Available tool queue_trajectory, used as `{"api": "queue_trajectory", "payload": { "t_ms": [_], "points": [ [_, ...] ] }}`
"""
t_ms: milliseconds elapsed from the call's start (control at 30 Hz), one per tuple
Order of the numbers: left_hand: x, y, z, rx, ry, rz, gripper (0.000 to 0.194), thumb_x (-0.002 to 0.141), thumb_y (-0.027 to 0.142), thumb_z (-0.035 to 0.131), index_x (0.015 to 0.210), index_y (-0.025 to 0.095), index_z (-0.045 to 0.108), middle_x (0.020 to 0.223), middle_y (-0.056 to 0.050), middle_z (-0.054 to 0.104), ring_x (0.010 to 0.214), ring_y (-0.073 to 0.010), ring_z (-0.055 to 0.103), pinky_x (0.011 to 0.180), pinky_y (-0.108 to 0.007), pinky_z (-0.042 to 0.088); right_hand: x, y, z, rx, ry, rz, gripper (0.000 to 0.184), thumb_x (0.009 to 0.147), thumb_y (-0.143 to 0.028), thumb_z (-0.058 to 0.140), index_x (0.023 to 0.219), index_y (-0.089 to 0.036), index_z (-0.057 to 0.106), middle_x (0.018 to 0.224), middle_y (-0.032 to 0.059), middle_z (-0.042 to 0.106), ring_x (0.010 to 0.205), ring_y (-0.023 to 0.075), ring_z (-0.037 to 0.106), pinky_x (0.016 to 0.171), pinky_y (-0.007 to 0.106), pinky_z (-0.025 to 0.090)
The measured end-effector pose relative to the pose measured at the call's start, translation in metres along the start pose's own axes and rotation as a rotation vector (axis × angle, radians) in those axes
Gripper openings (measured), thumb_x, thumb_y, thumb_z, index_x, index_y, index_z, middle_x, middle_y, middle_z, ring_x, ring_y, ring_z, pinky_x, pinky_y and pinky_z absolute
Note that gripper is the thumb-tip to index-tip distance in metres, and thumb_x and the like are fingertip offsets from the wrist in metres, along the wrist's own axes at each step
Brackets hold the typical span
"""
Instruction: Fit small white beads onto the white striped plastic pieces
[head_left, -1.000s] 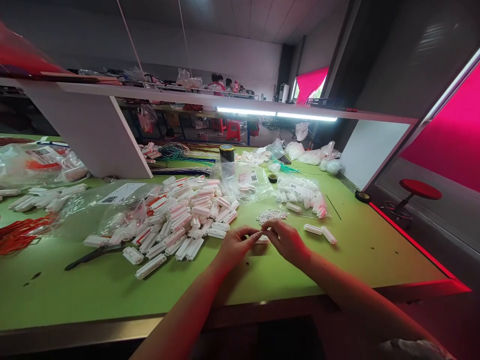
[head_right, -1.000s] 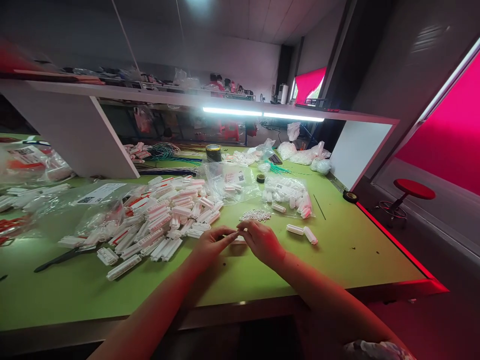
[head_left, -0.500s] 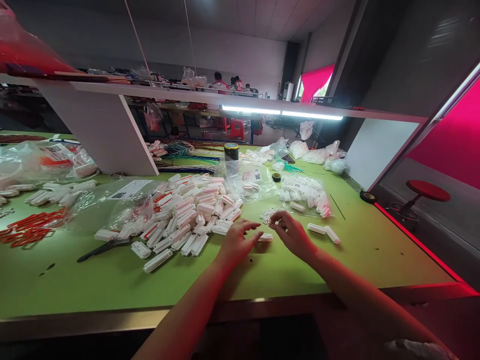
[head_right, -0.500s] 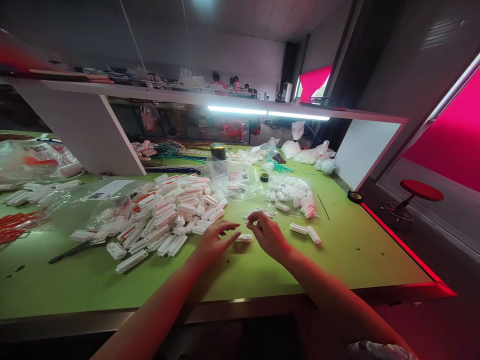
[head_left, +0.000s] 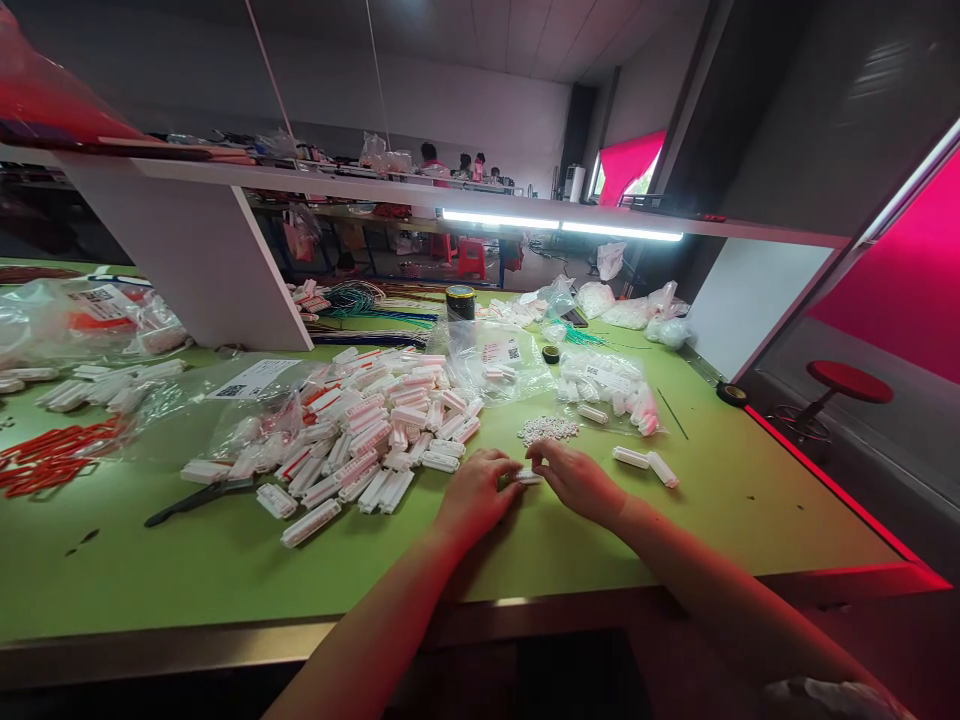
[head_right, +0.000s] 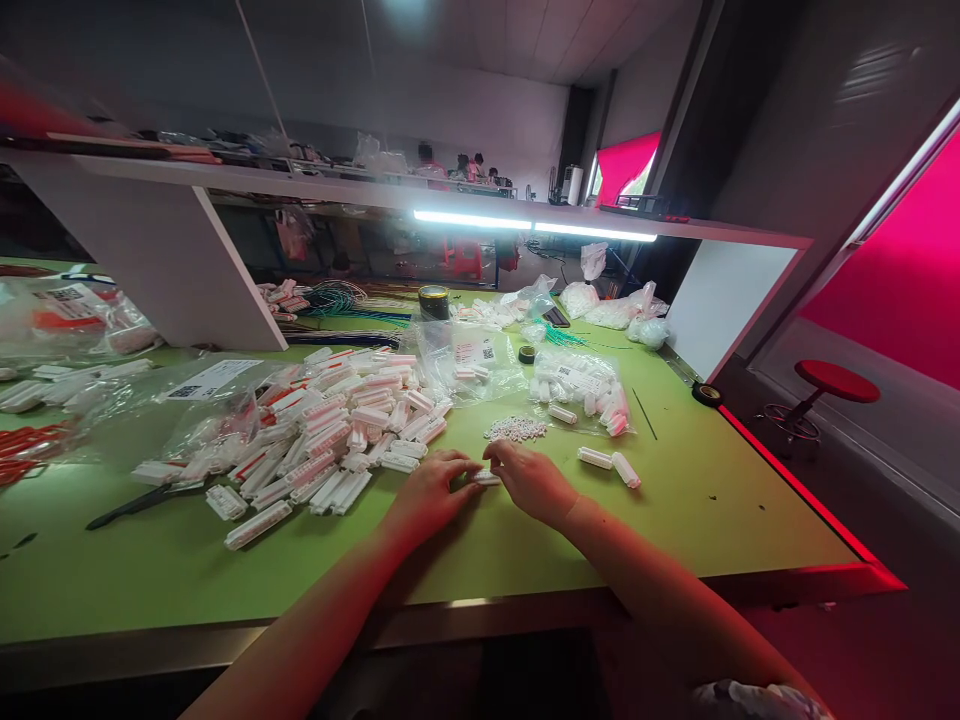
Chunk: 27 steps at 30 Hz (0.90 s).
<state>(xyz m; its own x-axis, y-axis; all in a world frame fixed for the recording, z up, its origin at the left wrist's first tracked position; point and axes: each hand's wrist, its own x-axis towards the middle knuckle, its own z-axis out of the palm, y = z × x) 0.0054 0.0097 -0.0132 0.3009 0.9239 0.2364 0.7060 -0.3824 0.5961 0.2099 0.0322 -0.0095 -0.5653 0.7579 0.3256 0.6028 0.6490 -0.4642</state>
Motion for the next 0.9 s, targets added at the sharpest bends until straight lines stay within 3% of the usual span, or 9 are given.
{"api": "queue_trajectory", "payload": {
  "t_ms": [167,367,533,667,833,900],
  "points": [
    [-0.001,0.001,-0.001,0.006,-0.001,-0.013,0.018,0.088,0.026,0.071,0.103,0.021,0.078,0.104,-0.006,0.073,0.105,-0.0250,0.063,0.095,-0.036,0.048,0.001,-0.008,-0.004,-0.254,-0.064,-0.035,0.017,0.101,-0.013,0.050,0.110,-0.021,0.062,0.096,0.0039,0.071,0.079,0.0155,0.064,0.067,0.025,0.041],
    [0.000,0.001,0.000,0.015,0.003,-0.024,0.016,0.087,0.025,0.071,0.100,0.021,0.079,0.101,-0.006,0.073,0.100,-0.0234,0.064,0.092,-0.035,0.048,-0.003,-0.021,-0.011,-0.592,-0.173,-0.246,0.019,0.102,-0.015,0.052,0.114,-0.018,0.066,0.097,0.0076,0.072,0.079,0.0188,0.062,0.068,0.030,0.040],
    [0.000,0.000,0.002,-0.006,0.016,-0.018,0.018,0.087,0.021,0.068,0.102,0.021,0.079,0.101,-0.005,0.074,0.100,-0.0218,0.064,0.092,-0.033,0.049,-0.011,-0.030,0.000,-0.686,-0.186,-0.306,0.024,0.099,-0.012,0.053,0.119,-0.010,0.065,0.098,0.0111,0.072,0.079,0.0218,0.063,0.067,0.034,0.043],
    [-0.001,-0.004,0.002,-0.001,0.013,-0.020,0.018,0.088,0.026,0.068,0.102,0.020,0.079,0.103,-0.006,0.073,0.100,-0.0225,0.064,0.092,-0.034,0.049,-0.012,-0.026,0.005,-0.522,-0.148,-0.204,0.025,0.099,-0.013,0.053,0.118,-0.016,0.067,0.099,0.0086,0.073,0.079,0.0199,0.066,0.070,0.030,0.046],
    [0.000,-0.007,0.002,0.037,0.005,-0.023,0.021,0.088,0.030,0.071,0.104,0.020,0.078,0.100,-0.007,0.073,0.102,-0.0244,0.064,0.092,-0.036,0.048,-0.003,0.016,-0.015,-0.222,0.173,0.144,0.019,0.102,-0.020,0.052,0.109,-0.021,0.069,0.108,0.0071,0.075,0.096,0.0193,0.069,0.081,0.027,0.048],
    [0.000,-0.006,0.002,0.054,0.008,-0.021,0.021,0.088,0.030,0.070,0.105,0.019,0.077,0.101,-0.007,0.073,0.101,-0.0242,0.064,0.091,-0.035,0.048,0.000,0.033,-0.024,-0.234,0.165,0.257,0.016,0.099,-0.019,0.055,0.098,-0.020,0.071,0.100,0.0067,0.074,0.093,0.0201,0.068,0.080,0.027,0.048]
  ]
}}
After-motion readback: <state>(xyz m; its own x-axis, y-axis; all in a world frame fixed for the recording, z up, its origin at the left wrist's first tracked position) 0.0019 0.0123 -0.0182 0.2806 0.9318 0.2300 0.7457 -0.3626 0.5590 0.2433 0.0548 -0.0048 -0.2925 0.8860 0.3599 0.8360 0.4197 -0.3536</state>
